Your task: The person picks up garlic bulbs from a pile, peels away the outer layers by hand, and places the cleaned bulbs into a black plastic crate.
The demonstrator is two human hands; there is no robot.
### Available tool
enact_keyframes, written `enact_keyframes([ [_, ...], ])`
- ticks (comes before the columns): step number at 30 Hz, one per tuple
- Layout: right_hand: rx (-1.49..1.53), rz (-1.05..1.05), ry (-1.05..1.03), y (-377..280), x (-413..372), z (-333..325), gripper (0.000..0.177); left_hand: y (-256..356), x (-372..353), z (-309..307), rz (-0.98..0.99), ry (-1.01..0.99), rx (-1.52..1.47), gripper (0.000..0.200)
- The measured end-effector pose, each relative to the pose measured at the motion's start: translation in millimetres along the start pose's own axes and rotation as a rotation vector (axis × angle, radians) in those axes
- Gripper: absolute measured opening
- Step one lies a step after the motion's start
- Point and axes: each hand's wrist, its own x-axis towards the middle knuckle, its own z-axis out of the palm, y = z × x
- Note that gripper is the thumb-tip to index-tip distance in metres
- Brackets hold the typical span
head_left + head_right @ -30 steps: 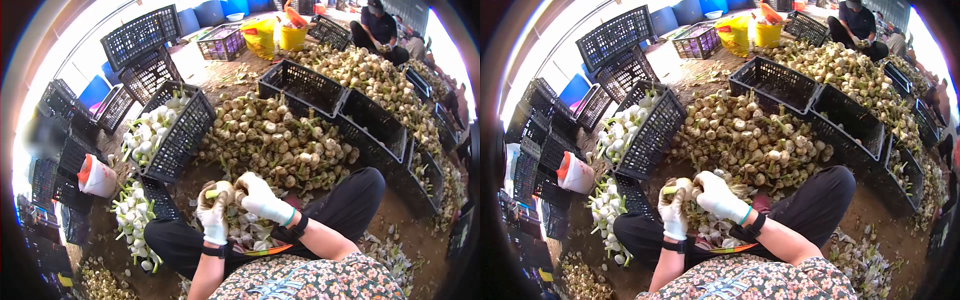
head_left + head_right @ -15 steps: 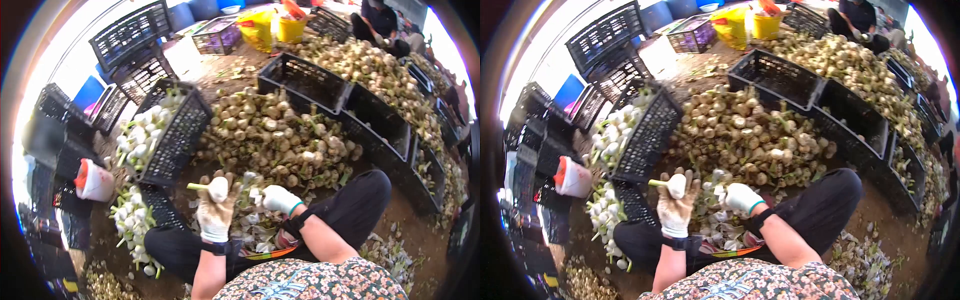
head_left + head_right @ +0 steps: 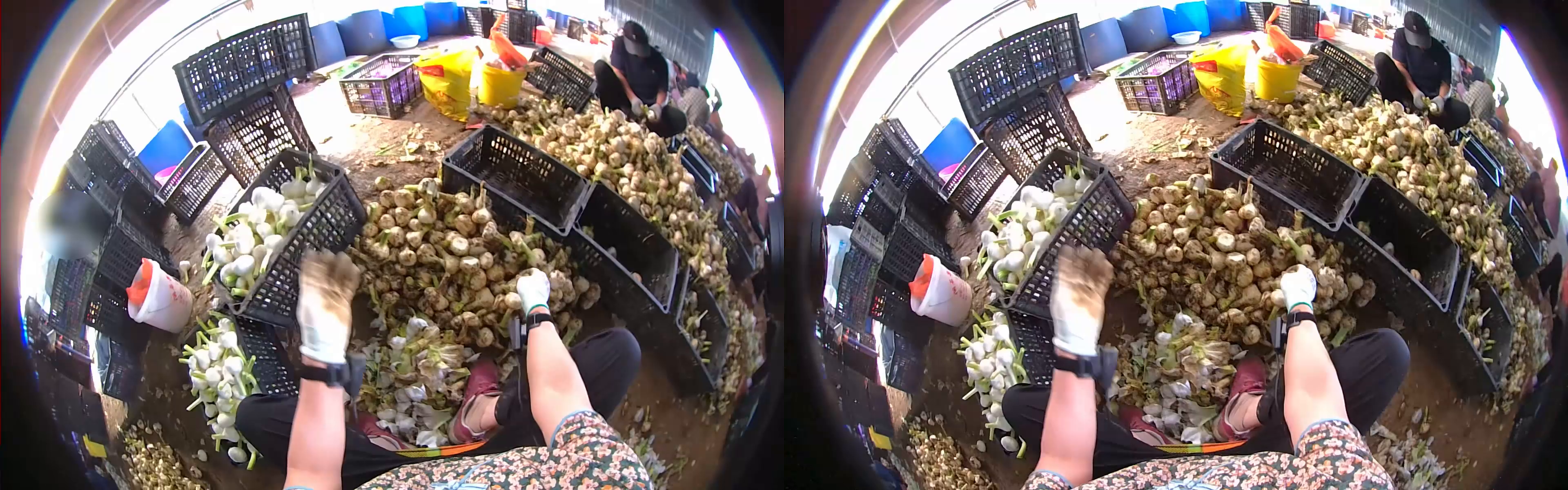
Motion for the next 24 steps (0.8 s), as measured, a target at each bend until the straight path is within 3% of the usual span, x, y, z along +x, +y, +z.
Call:
enact_keyframes([
  [3,0.143,-0.202,0.039,-43.7,-32.7,-18.8,0.031,-63.0,-39.6,-30.9,-0.181,0.086,0.398,0.058],
  [4,0.448,-0.333,-0.087,-48.6,-37.6,-13.9,0.024,-73.7,-52.9,-36.4,-0.279,0.01,0.478,0.07],
  [6,0.868,-0.34,-0.41,-88.4,-88.7,-36.9,0.027,-94.2,-70.9,-28.2,-0.286,-0.105,0.522,0.08],
  [7,0.921,-0.205,-0.688,-110.9,-121.1,-68.1,0.021,-98.1,-78.4,-22.9,-0.3,-0.145,0.479,0.083],
  [8,0.777,-0.344,-0.685,-121.5,-139.3,-70.9,0.019,-93.3,-84.7,-8.6,-0.315,-0.184,0.413,0.089],
  [9,0.812,-0.333,-0.774,-131.7,-160.9,-79.5,0.023,-95.2,-84.3,-14.5,-0.263,-0.273,0.427,0.086],
  [12,1.02,-0.258,-0.76,-139.3,-205.0,-59.4,0.024,-86.6,-99.9,-8.5,-0.197,-0.24,0.487,0.077],
  [14,1.025,-0.286,-0.685,-139.5,-225.6,-39.3,0.024,-84.7,-110.4,-10.5,-0.036,-0.215,0.632,0.068],
  [17,1.106,-0.201,-0.746,-127.3,-232.0,-3.4,0.028,-78.2,-118.8,-23.9,0.099,-0.222,0.755,0.069],
  [21,1.118,-0.262,-0.851,-135.7,-253.2,-33.3,0.025,-62.3,-134.2,-22.0,-0.008,-0.121,0.558,0.067],
  [24,1.217,-0.162,-0.948,-127.3,-253.9,-27.6,0.033,-53.9,-138.6,-17.5,-0.039,-0.089,0.542,0.063],
])
